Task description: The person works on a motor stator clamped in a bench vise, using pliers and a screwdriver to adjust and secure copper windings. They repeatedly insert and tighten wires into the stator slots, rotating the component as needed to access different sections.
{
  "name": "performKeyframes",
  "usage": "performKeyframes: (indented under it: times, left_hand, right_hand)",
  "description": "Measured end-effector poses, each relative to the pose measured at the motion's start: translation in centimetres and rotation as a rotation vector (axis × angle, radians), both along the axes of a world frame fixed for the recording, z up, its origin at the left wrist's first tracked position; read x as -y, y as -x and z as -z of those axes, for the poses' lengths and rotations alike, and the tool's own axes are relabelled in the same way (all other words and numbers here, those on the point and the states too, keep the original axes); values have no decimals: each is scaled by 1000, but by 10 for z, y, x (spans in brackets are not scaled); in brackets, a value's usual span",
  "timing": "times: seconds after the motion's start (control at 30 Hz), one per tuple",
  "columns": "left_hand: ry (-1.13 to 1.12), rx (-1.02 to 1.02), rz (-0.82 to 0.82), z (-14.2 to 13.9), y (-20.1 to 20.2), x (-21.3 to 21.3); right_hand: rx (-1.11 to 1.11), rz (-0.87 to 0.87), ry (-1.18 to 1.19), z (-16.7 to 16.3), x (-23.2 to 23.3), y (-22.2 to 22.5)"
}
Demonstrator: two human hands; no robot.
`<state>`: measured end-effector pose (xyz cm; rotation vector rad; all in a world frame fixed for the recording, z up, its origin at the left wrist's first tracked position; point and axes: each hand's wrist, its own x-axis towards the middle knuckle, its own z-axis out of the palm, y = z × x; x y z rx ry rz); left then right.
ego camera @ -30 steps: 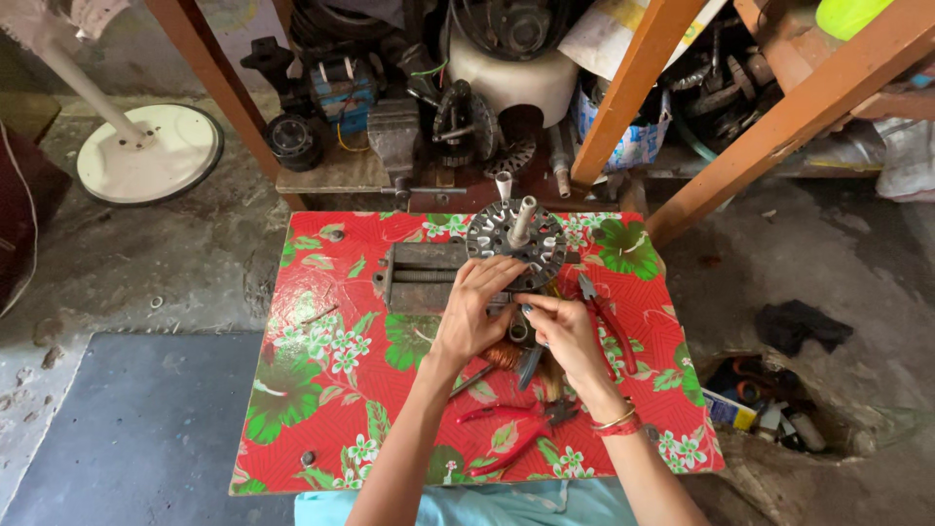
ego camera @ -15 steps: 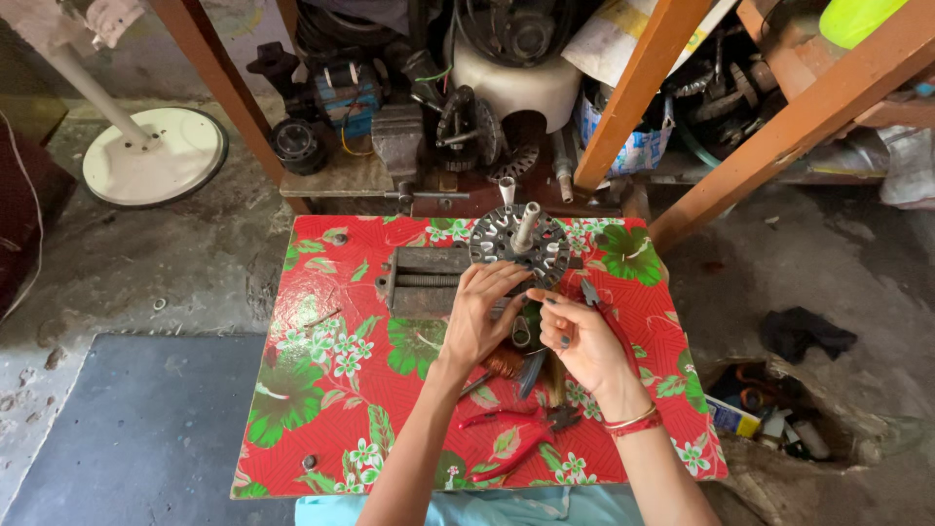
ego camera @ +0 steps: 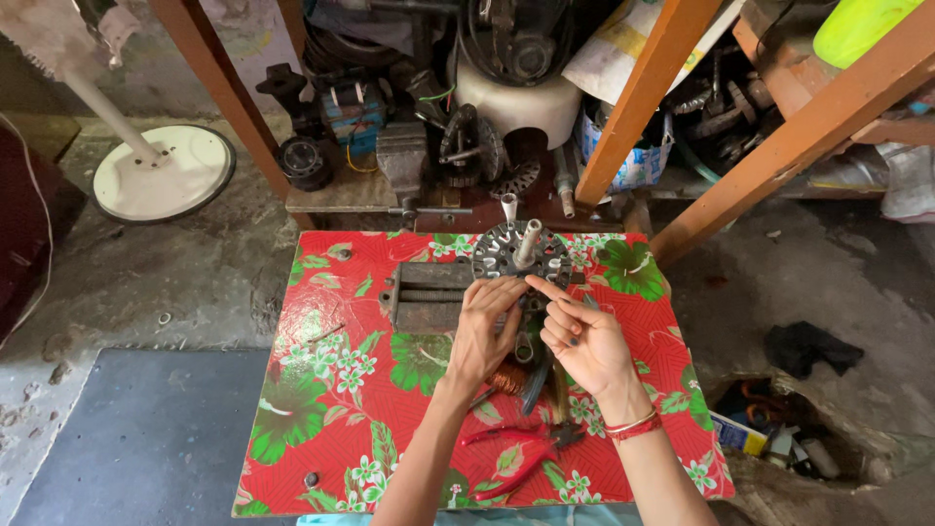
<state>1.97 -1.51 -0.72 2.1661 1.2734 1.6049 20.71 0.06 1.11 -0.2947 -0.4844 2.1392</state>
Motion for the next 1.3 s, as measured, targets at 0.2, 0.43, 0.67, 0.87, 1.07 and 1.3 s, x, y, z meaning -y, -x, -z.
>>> performKeyframes:
  times: [0.2, 0.43, 0.67, 0.87, 1.07, 1.3]
  left_hand:
    - [35, -29, 44, -7, 5, 3]
    - [27, -97, 86, -15, 11, 7]
    - [32, -103, 58, -16, 7, 9]
    - [31, -108, 57, -15, 7, 9]
    - [43, -106, 52, -13, 6, 9]
    - [52, -101, 50, -15, 6, 8]
  right_hand:
    - [-49, 57, 75, 11, -5, -7]
    - [15, 156, 60, 21, 3, -16]
    - [806, 573, -222, 41, 25, -7]
    - [1288, 906, -575, 55, 30, 6]
    - [1526, 1015, -715, 65, 35, 18]
    - [1588, 1033, -794, 67, 22, 17]
